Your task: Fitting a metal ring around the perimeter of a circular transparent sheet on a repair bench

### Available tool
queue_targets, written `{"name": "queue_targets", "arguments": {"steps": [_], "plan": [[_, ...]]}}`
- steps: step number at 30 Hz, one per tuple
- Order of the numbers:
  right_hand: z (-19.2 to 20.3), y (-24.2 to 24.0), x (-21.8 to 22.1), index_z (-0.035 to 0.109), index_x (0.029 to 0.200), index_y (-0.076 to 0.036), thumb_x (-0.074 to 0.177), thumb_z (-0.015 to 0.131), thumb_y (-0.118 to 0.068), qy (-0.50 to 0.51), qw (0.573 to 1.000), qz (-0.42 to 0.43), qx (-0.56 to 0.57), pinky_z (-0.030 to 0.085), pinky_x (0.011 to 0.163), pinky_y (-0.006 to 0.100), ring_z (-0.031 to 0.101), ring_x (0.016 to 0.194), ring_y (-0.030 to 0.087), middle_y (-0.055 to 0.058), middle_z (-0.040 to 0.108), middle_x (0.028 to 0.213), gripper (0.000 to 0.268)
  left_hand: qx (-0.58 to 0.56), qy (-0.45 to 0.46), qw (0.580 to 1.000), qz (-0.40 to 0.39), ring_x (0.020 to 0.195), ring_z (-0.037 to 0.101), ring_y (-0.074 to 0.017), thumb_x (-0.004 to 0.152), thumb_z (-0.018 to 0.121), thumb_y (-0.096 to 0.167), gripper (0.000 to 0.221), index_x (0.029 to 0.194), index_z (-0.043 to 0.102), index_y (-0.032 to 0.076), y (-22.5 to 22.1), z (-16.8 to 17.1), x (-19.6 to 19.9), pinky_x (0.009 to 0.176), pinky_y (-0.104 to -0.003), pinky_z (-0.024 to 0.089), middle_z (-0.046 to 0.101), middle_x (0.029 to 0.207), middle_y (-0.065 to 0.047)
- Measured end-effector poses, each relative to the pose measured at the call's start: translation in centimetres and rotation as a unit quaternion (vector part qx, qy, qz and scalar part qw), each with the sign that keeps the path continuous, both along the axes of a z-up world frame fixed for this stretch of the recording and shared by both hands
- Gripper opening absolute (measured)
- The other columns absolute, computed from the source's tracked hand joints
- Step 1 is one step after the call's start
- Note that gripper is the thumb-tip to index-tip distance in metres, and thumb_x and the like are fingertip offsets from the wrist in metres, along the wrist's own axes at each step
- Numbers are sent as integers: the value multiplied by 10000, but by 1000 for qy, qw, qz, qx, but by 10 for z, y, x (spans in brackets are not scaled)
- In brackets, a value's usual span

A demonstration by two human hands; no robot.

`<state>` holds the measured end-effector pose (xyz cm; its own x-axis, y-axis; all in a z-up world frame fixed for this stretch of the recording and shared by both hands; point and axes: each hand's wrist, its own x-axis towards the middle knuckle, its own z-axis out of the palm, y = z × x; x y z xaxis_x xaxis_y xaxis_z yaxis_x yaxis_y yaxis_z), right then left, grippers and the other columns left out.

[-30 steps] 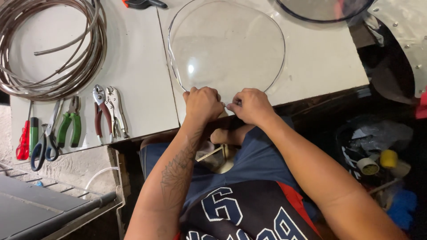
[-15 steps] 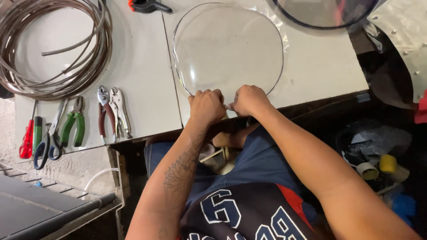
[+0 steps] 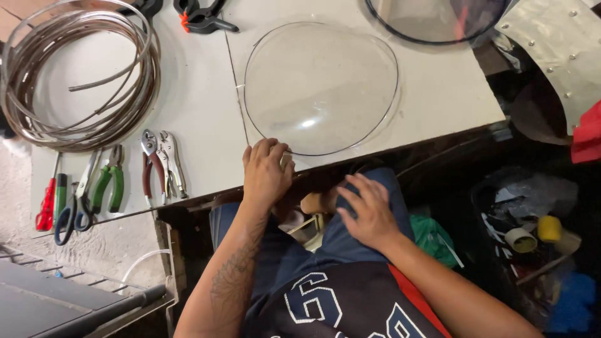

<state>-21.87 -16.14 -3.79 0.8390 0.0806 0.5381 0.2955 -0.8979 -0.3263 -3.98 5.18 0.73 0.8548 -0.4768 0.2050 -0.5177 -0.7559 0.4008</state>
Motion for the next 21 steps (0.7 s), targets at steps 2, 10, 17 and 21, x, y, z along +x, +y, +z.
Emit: {"name": "queue_targets", "arguments": {"steps": [2, 10, 17, 21], "plan": [[-17, -26, -21, 667, 1305, -203, 830, 754, -350, 49, 994, -82, -51, 409, 1054, 535, 549, 1345, 380, 127, 583, 1430, 505, -4, 19, 1000, -8, 1380, 487, -415, 860, 766, 285, 488, 1301, 668, 100, 1, 18, -2, 1144, -662, 336, 590, 1392, -181], [-3, -36, -29, 522, 1494, -366, 903, 680, -526, 445, 873, -191, 58, 358, 1162, 631, 280, 1507, 497, 70, 250, 1687, 632, 47, -57, 997, -33, 868, 703, -313, 802, 737, 465, 292, 908, 740, 194, -53, -10, -13, 839, -497, 522, 657, 975, -56], [0, -30, -17, 419, 1539, -417, 891, 659, -533, 478, 859, -182, 34, 381, 1121, 696, 219, 1511, 545, 62, 109, 1724, 700, -76, -40, 986, -145, 1163, 672, -370, 893, 677, 464, 394, 1157, 729, 177, -100, 12, -19, 1059, -564, 464, 676, 1165, -123], [14, -19, -2, 305, 1584, -466, 895, 626, -611, 528, 826, -198, 4, 357, 1123, 718, 139, 1546, 515, 39, 0, 1741, 774, -53, -52, 992, -98, 1370, 501, -464, 903, 705, 396, 481, 1304, 692, 130, -92, 62, 6, 1095, -630, 424, 587, 1397, -192]]}}
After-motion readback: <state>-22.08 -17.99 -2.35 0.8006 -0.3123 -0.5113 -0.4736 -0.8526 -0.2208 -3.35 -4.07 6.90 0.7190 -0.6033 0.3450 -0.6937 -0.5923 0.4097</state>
